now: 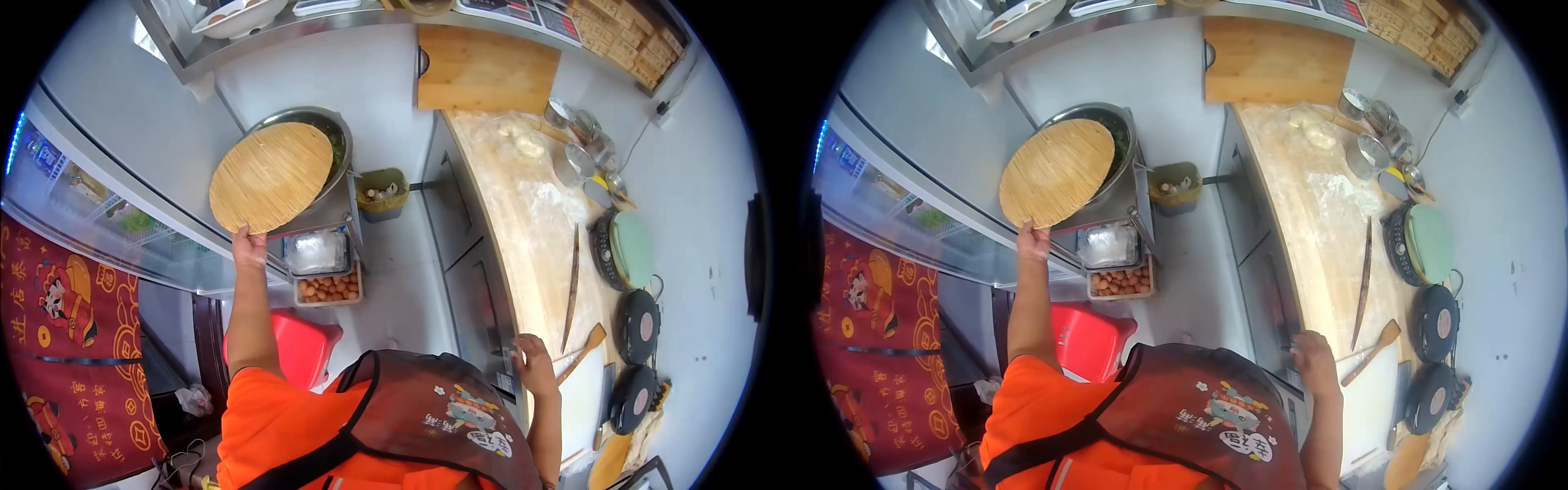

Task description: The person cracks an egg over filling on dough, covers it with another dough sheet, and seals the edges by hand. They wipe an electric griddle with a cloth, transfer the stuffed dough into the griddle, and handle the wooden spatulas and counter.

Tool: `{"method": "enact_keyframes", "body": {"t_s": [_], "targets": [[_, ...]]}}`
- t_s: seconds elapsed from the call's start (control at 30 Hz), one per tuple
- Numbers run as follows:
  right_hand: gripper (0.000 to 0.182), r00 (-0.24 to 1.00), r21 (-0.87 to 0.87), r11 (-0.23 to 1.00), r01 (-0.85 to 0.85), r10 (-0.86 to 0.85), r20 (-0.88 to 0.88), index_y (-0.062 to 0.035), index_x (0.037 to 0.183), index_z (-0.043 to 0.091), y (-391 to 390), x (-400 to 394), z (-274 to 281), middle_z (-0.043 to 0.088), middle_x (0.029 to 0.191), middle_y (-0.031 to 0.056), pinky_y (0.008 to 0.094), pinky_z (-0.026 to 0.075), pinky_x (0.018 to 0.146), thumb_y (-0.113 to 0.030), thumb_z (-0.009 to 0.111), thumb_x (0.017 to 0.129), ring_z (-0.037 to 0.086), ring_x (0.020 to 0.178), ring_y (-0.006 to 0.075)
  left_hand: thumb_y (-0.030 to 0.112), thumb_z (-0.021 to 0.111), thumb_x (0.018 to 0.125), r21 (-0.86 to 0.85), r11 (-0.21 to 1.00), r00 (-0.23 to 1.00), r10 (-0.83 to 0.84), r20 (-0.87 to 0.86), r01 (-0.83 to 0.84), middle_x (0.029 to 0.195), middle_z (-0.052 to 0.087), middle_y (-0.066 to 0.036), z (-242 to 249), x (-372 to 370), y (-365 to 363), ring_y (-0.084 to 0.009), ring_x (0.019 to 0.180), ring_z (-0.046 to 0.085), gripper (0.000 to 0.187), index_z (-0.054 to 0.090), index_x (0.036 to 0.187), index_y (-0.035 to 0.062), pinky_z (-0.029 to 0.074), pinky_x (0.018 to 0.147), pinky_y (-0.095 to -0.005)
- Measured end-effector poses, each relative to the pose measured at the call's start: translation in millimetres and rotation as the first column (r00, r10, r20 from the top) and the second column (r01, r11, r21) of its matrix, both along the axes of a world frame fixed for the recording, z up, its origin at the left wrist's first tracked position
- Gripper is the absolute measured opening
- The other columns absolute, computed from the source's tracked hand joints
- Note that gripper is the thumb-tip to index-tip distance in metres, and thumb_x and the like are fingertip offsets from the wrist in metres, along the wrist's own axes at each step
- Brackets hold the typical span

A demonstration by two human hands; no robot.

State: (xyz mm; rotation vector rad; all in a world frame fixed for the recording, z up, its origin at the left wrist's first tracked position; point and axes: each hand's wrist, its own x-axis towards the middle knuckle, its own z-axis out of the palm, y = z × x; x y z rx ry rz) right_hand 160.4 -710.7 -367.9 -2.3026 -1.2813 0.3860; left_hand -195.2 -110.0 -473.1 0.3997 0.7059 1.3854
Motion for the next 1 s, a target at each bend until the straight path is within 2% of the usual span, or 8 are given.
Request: {"method": "enact_keyframes", "body": {"t_s": [0.2, 0.33, 0.43, 0.53, 0.6, 0.67, 0.8, 1.0], "targets": [[0.029, 0.998, -0.087, 0.995, -0.051, 0.055, 0.041, -0.0032, 0.111, 0.065, 5.0, 1.0, 4.4, 0.065, 0.115, 0.0178, 0.0449, 0.052, 0.092, -0.004, 0.071, 0.083, 0.061, 0.109, 0.0388, 0.008, 0.051, 0.1, -0.06, 0.997, 0.999, 0.046, -0.021, -0.047, 0.134, 0.059, -0.016, -45.3, 5.1, -12.0, -0.0308, 0.121, 0.061, 0.04, 0.047, 0.14, 0.0002, 0.055, 0.1, -0.0472], [0.029, 0.958, -0.202, 0.979, 0.025, 0.034, 0.283, -0.0054, 0.111, 0.066, 29.1, 24.0, 20.2, 0.065, 0.114, 0.014, 0.0437, 0.047, 0.097, -0.015, 0.07, 0.084, 0.059, 0.112, 0.0329, 0.028, 0.052, 0.101, -0.147, 0.946, 0.834, -0.324, -0.446, 0.289, 0.127, 0.063, -0.014, -11.9, 22.2, -37.2, -0.0258, 0.11, 0.062, 0.043, 0.053, 0.136, 0.0018, 0.053, 0.088, -0.0386], [0.03, 0.766, -0.147, 0.971, 0.188, -0.051, 0.64, -0.0073, 0.111, 0.067, 52.6, 57.4, 50.5, 0.065, 0.113, 0.0099, 0.042, 0.043, 0.102, -0.022, 0.069, 0.084, 0.057, 0.115, 0.0272, 0.032, 0.051, 0.101, -0.16, 0.835, 0.732, -0.541, -0.414, 0.527, 0.124, 0.065, -0.012, 24.9, 55.3, -85.6, -0.0226, 0.113, 0.061, 0.042, 0.059, 0.131, 0.0042, 0.049, 0.094, -0.0346], [0.027, 0.578, -0.074, 0.961, 0.265, -0.097, 0.81, -0.0053, 0.107, 0.065, 77.5, 68.1, 96.8, 0.062, 0.111, 0.0104, 0.0447, 0.04, 0.108, -0.022, 0.067, 0.086, 0.054, 0.12, 0.028, 0.024, 0.052, 0.101, -0.223, 0.842, 0.561, -0.501, -0.659, 0.491, 0.13, 0.062, -0.01, 25.1, 99.5, -119.0, -0.025, 0.122, 0.058, 0.036, 0.063, 0.129, 0.005, 0.044, 0.106, -0.0357], [0.027, 0.55, -0.095, 0.929, 0.359, -0.128, 0.826, -0.0051, 0.107, 0.065, 63.5, 49.4, 101.0, 0.062, 0.111, 0.0105, 0.0462, 0.039, 0.109, -0.023, 0.067, 0.087, 0.053, 0.121, 0.0286, 0.021, 0.052, 0.1, 0.119, 0.512, 0.403, -0.49, -0.773, 0.851, 0.13, 0.061, -0.011, 43.1, 145.4, -164.4, -0.0262, 0.122, 0.057, 0.035, 0.063, 0.128, 0.0042, 0.041, 0.108, -0.0392], [0.027, 0.527, -0.109, 0.897, 0.428, -0.15, 0.837, -0.0051, 0.107, 0.065, 60.6, 45.1, 107.2, 0.062, 0.11, 0.0106, 0.0474, 0.038, 0.11, -0.024, 0.066, 0.088, 0.053, 0.121, 0.0289, 0.017, 0.055, 0.095, 0.382, 0.045, 0.385, -0.099, -0.918, 0.923, 0.127, 0.063, -0.013, 136.2, 204.5, -242.7, -0.0279, 0.122, 0.057, 0.036, 0.064, 0.128, 0.0037, 0.041, 0.108, -0.0417], [0.027, 0.476, -0.092, 0.811, 0.578, -0.243, 0.845, -0.0052, 0.107, 0.068, 29.4, 15.1, 100.4, 0.063, 0.11, 0.0104, 0.0491, 0.037, 0.111, -0.025, 0.063, 0.089, 0.054, 0.118, 0.0291, 0.014, 0.061, 0.086, 0.546, -0.7, 0.646, -0.157, -0.747, 0.461, 0.131, 0.06, -0.014, 212.6, 260.6, -361.7, -0.0335, 0.125, 0.054, 0.043, 0.063, 0.128, 0.0041, 0.038, 0.111, -0.048], [0.026, 0.486, -0.187, 0.559, 0.808, -0.452, 0.748, -0.0106, 0.107, 0.075, -56.3, -37.7, 53.5, 0.067, 0.115, 0.0092, 0.0503, 0.037, 0.109, -0.023, 0.057, 0.091, 0.054, 0.122, 0.0278, 0.015, 0.067, 0.087, 0.588, -0.768, 0.495, -0.418, -0.761, 0.255, 0.119, 0.057, -0.016, 206.1, 239.3, -513.4, -0.0392, 0.112, 0.051, 0.042, 0.061, 0.128, 0.0032, 0.04, 0.105, -0.0498]]}}
